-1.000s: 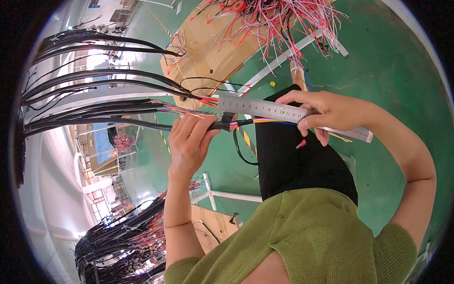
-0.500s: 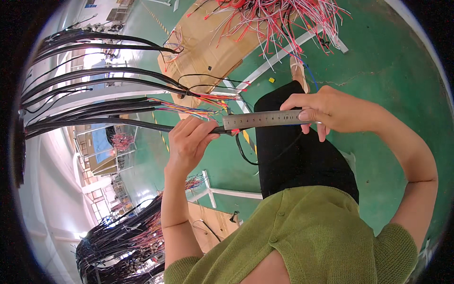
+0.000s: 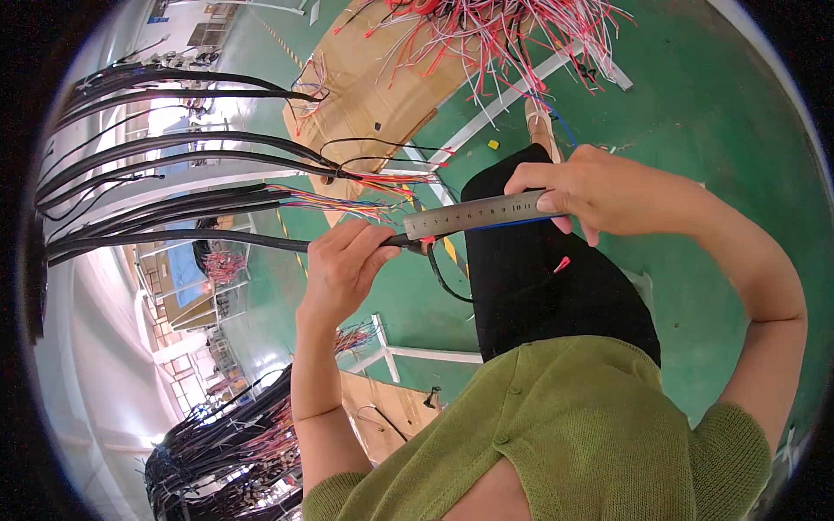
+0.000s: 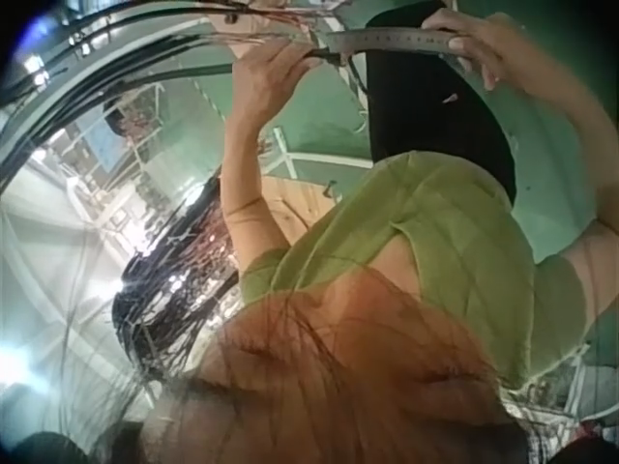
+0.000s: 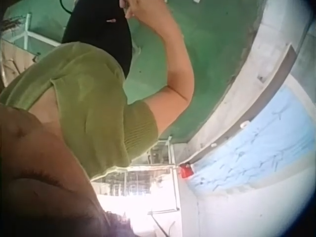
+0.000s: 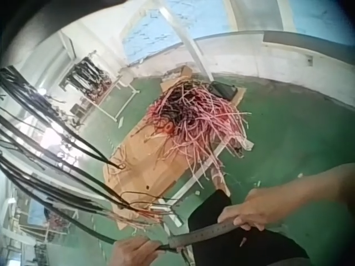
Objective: Measure wire lengths using a ruler and apply marking tape to a bundle of wires.
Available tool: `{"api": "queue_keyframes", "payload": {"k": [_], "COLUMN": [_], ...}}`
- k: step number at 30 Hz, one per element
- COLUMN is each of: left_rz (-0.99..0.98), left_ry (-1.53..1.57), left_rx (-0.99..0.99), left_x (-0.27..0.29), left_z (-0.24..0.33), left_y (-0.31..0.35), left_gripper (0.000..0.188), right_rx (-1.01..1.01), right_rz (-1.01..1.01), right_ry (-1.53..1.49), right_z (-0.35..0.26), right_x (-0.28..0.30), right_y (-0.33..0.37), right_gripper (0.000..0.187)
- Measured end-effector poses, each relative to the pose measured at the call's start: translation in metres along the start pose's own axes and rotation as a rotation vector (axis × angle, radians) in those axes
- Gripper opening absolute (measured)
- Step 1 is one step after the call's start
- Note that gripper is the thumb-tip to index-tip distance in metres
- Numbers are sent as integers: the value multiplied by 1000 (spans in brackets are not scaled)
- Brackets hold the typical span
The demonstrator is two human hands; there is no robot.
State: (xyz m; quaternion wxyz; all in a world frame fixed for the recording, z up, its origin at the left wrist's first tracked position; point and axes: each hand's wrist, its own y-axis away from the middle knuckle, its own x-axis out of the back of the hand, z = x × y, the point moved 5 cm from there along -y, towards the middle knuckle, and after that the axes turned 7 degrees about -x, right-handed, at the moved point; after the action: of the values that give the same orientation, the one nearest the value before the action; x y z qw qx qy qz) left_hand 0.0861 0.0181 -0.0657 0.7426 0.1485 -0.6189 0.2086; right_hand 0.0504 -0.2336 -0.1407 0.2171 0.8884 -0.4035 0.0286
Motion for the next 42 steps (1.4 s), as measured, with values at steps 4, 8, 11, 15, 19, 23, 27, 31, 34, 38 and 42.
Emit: {"api": "queue_keyframes", "payload": {"k": [4,8,11,15,19,23,27,31,34,38,42], "left_rz": [4,14,5,4,-24,11,-47,-15,117,49,-32], "left_ry": [11,19,23,19,-31,-82,-77,-53,-79,48,342], "left_rx": [20,16,21,48,71,77,90,153,212,331,386], "left_x": [0,-1,-3,-7,-4,-6,-7,-5,-2,-2,-6], "left_z": [-2,-1,-2,-6,-6,-14,-11,-25,-40,-43,-39], "left_y": [0,-2,-2,-1,3,2,-12,-7,8,-7,-10], "left_gripper": [17,17,16,16,17,17,15,15,18,20,20], "right_rx": [5,0,35,8,31,88,288,541,529,226,360], "right_rz": [12,20,25,16,-57,268,635,1204,748,75,362], "right_ry": [25,21,33,51,-56,-53,343,681,26,-34,-820], "right_z": [1,6,5,5,7,19,3,-58,-63,-17,-18], "right_x": [3,3,5,6,11,74,152,127,36,-76,-88], "right_y": [-4,-4,-4,-9,-15,-50,-137,-130,-74,-66,-112], "right_gripper": [25,24,24,25,31,37,39,34,23,29,65]}}
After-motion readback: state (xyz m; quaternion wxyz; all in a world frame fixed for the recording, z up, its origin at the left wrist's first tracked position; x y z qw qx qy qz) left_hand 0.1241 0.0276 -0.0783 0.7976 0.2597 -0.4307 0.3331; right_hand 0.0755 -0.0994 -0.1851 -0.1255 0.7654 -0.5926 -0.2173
